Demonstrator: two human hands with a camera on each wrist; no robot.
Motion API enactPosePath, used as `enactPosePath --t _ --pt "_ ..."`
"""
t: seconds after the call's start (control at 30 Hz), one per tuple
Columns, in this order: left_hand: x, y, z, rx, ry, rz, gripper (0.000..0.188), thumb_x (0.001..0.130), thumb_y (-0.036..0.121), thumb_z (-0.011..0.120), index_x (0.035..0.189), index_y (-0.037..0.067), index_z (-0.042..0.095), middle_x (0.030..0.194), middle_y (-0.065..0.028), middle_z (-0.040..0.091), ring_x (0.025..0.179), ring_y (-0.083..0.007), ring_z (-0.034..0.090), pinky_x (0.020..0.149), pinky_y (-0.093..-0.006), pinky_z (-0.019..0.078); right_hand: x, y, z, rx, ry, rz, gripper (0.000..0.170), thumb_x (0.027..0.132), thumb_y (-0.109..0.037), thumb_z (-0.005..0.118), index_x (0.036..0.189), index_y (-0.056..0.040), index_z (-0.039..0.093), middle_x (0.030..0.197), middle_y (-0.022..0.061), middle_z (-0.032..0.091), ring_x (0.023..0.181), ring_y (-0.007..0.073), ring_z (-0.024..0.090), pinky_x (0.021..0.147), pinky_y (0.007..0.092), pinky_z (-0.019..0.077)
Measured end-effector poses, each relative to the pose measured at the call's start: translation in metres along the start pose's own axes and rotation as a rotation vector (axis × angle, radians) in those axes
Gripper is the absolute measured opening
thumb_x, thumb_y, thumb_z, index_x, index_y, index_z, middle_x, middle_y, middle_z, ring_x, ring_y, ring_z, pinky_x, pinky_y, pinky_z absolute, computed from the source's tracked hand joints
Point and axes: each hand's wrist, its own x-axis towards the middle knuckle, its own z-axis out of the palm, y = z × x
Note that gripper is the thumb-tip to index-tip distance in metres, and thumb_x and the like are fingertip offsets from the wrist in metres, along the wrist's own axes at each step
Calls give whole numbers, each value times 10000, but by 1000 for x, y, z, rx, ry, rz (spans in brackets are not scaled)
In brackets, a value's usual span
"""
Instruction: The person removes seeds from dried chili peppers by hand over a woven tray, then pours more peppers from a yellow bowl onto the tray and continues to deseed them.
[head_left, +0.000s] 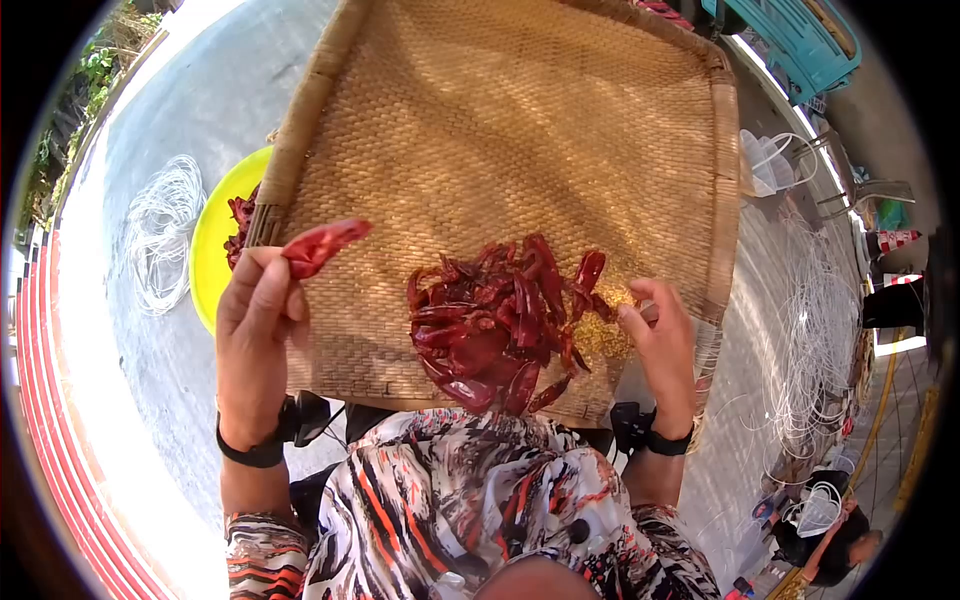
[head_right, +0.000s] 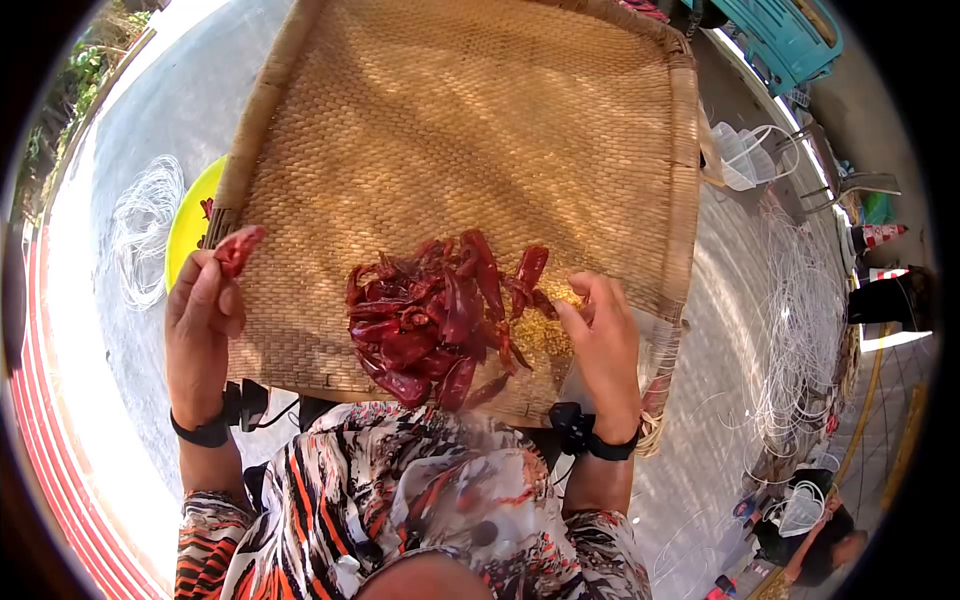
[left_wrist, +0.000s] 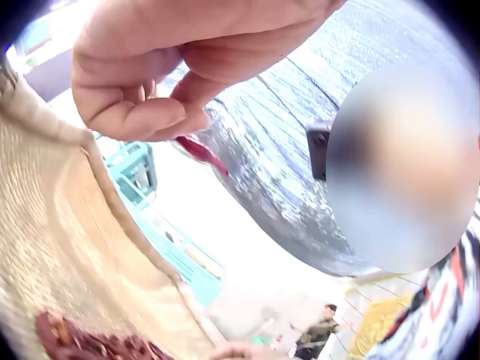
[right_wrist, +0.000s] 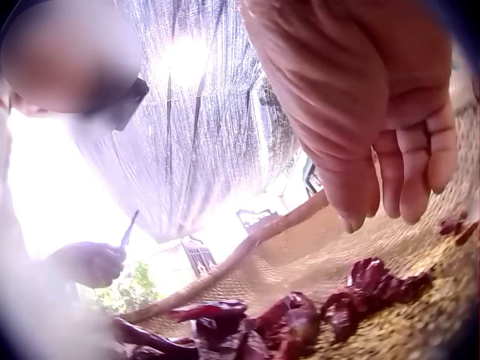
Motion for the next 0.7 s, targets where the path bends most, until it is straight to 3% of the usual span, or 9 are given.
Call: enactPosePath --t 0.07,0.1,0.17,0.27,0.37,0.53,0.6,0.67,0.7 --pt "11 0 -24 16 -6 87 189 1070 234 504 1028 61 570 722 26 512 603 -43 431 569 -188 341 -2 16 -4 -161 2 7 307 873 -148 727 1139 -34 626 1048 113 632 834 227 651 729 345 512" --pt "16 1 -34 -53 114 132 195 1065 240 520 1025 57 571 767 24 528 633 -41 438 597 -200 374 -1 22 -3 -139 -16 -23 294 875 -145 720 1131 -34 628 1038 115 630 836 235 650 727 348 511" --pt "31 -2 -74 28 221 217 251 1059 243 535 1156 14 571 833 10 536 665 -42 453 629 -209 395 -3 30 8 -87 -49 -82 270 878 -140 706 1115 -34 634 1018 118 624 840 250 649 725 354 507" --pt "28 0 -61 60 497 262 370 1039 211 558 1321 -23 512 888 -3 548 682 -43 470 655 -201 397 -1 24 21 -170 -105 -109 231 893 -133 681 1097 -33 640 1006 122 620 863 269 650 745 359 511" --pt "16 -1 -46 236 253 283 470 1016 183 570 1412 -35 443 920 -11 557 701 -43 483 667 -195 398 3 16 19 -176 -127 -54 210 904 -128 664 1091 -33 641 1019 123 620 898 287 652 770 361 514" --pt "-16 -10 26 307 -435 -94 330 986 102 629 1295 34 537 950 -7 564 791 -59 523 721 -200 452 2 2 22 13 -75 -160 205 898 -118 684 1085 -43 645 1007 123 652 896 280 667 771 360 521" --pt "-16 -28 44 410 -755 -13 415 973 109 658 1342 13 494 914 -4 582 758 -67 537 673 -220 461 0 -15 29 61 -140 -298 210 899 -115 693 1089 -43 642 1010 126 666 891 272 680 766 360 530" --pt "-22 -28 72 501 -866 87 399 950 93 671 1310 16 516 863 -49 606 744 -127 584 662 -273 480 -2 -31 40 112 -218 -524 225 902 -113 700 1103 -40 631 1017 129 679 885 261 693 762 355 542" --pt "-24 -36 82 485 -887 113 368 934 81 682 1269 22 541 846 -82 612 729 -171 611 652 -308 493 -5 -41 42 168 -330 -453 242 906 -115 699 1121 -36 619 1029 129 681 887 258 696 765 354 547"
